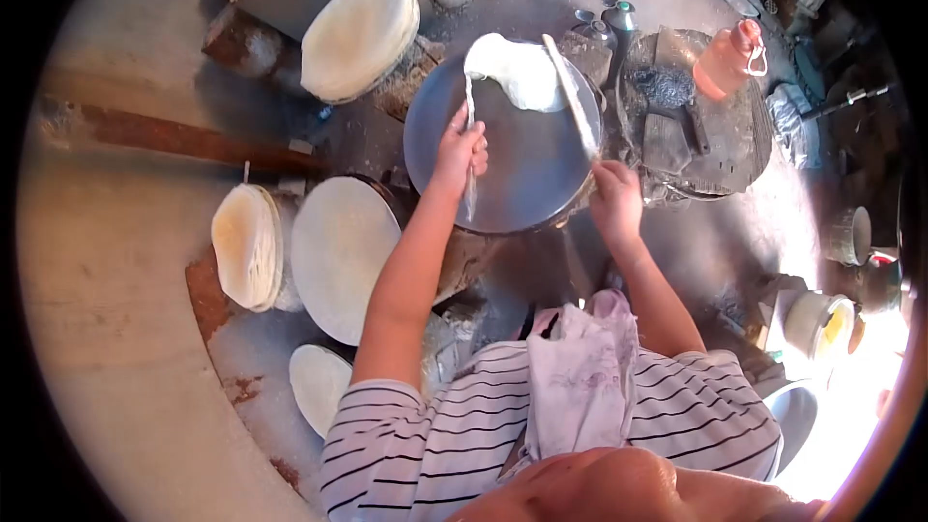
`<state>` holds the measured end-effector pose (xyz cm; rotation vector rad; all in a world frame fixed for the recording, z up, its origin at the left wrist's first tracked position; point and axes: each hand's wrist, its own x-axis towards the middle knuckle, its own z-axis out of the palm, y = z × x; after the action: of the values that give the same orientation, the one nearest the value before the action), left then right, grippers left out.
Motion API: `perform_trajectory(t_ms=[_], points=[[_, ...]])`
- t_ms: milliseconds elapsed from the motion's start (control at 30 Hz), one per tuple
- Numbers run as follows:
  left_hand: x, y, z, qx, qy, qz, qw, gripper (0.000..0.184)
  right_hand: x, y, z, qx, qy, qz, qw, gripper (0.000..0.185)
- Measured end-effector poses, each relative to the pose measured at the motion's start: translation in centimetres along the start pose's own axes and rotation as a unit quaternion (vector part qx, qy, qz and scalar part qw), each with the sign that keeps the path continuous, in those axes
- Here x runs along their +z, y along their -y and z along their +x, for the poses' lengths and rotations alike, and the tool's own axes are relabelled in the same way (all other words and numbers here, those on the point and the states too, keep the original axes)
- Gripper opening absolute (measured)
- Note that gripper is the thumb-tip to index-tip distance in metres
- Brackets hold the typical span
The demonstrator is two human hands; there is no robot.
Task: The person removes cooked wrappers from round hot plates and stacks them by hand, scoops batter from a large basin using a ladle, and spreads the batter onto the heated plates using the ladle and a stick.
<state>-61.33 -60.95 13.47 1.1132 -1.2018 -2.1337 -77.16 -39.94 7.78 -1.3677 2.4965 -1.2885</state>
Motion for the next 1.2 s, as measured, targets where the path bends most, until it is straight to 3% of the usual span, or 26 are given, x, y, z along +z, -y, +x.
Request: perform_trajectory(t_ms=[133,267,467,533,600,667,733,867,900,1000,1200], points=[[1.0,-0.1,1.0,0.027,-0.033,0.053,0.998,0.056,4.3,1.9,2.4,-0.045,0.024,0.031,0.998,0.04],[-0.7,-1.1,1.2,0.048,-0.091,0.118,0.988,0.057,1.3,-0.8,2.8,-0.04,-0.004,-0.039,0.998,0.039],[-2.2,1.3,-0.3,0.077,-0.146,0.156,0.974,0.058,5.1,1.3,4.3,-0.099,0.044,0.029,0.994,0.036],[-3.0,1.2,-1.8,0.067,-0.142,0.115,0.981,0.056,2.9,0.6,5.2,-0.102,0.002,0.029,0.994,0.031],[-3.1,1.3,-4.1,0.062,-0.145,0.066,0.985,0.056,1.5,0.6,4.4,-0.068,0.043,0.016,0.997,0.03],[-3.4,1.9,-5.6,0.059,-0.161,0.075,0.982,0.057,3.9,1.1,3.3,-0.069,0.066,0.095,0.991,0.032],[-3.3,2.9,-7.2,0.051,-0.168,0.045,0.983,0.057,5.4,2.7,4.2,-0.091,0.099,0.088,0.987,0.032],[-2.9,3.6,-8.2,0.055,-0.199,-0.012,0.978,0.059,1.3,2.2,6.3,-0.113,0.083,-0.003,0.99,0.034],[-2.5,3.5,-8.4,0.061,-0.206,-0.021,0.976,0.06,0.9,0.9,6.8,-0.129,0.038,-0.039,0.99,0.033],[-1.3,3.6,-8.1,0.069,-0.232,-0.044,0.969,0.061,2.2,-1.6,8.4,-0.171,0.093,-0.032,0.98,0.03],[3.5,3.5,-8.2,0.12,-0.346,-0.051,0.929,0.056,7.4,0.3,12.1,-0.227,0.239,0.088,0.94,0.035]])
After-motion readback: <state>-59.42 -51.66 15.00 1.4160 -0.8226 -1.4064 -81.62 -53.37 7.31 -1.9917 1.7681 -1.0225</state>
